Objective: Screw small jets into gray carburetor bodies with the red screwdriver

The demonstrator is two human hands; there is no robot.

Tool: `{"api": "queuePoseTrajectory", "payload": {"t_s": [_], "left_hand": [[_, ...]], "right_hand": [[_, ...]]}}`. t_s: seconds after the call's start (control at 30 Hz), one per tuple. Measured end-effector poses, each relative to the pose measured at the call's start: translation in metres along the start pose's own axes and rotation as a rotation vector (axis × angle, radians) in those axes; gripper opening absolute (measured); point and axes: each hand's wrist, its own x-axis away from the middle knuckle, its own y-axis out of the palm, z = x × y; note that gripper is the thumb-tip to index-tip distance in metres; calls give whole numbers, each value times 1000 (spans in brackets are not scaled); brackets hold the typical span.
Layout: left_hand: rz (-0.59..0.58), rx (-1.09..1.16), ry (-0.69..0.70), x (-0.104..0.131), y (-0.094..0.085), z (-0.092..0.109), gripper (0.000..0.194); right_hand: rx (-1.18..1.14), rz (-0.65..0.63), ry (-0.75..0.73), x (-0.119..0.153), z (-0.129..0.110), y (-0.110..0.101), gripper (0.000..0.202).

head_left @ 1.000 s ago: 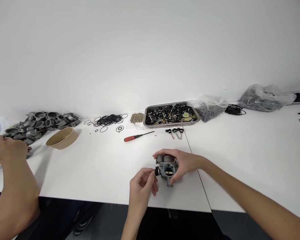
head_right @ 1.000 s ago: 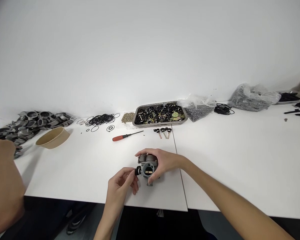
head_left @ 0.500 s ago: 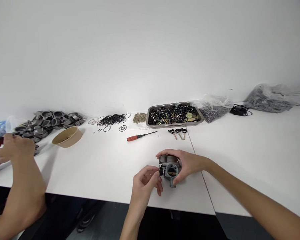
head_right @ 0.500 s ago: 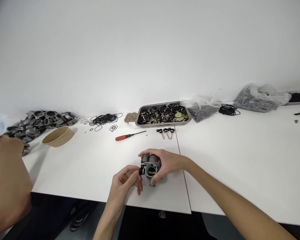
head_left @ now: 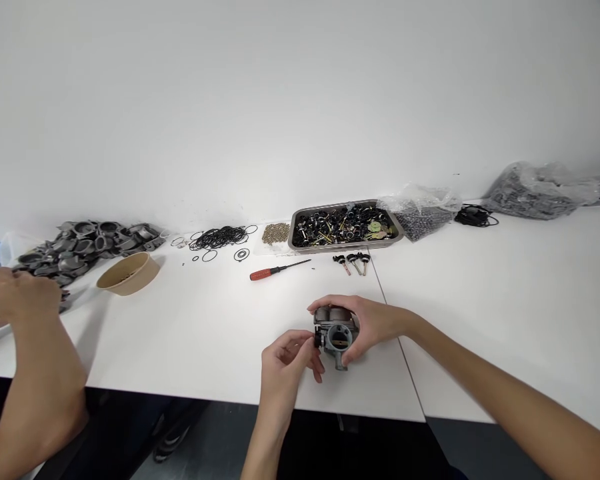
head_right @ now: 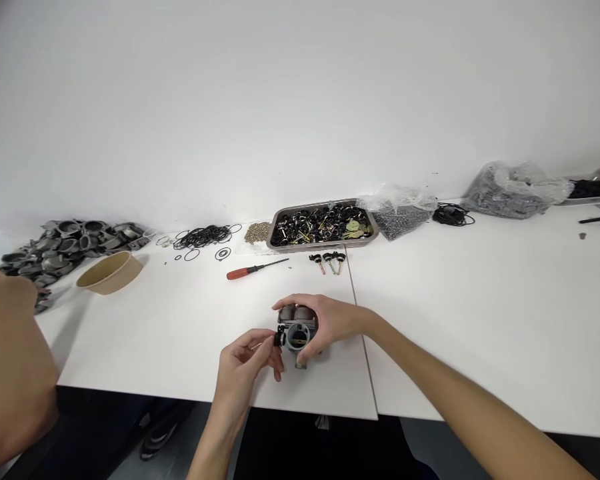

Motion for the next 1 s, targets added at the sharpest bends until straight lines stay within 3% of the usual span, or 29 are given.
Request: {"api": "queuePoseTrajectory", "payload": {"t_s": [0.27, 0.6, 1.0], "left_hand": [[37, -89, 55, 1, 1, -2, 31], [85, -268, 240, 1, -2, -8, 20], [98, -268, 315, 2, 1, -8, 17]], "right_hand": [[-27, -16, 24, 0, -1, -1, 89], [-54, -13, 35, 0, 0, -1, 89], [-47, -11, 15, 0, 0, -1, 88]]}}
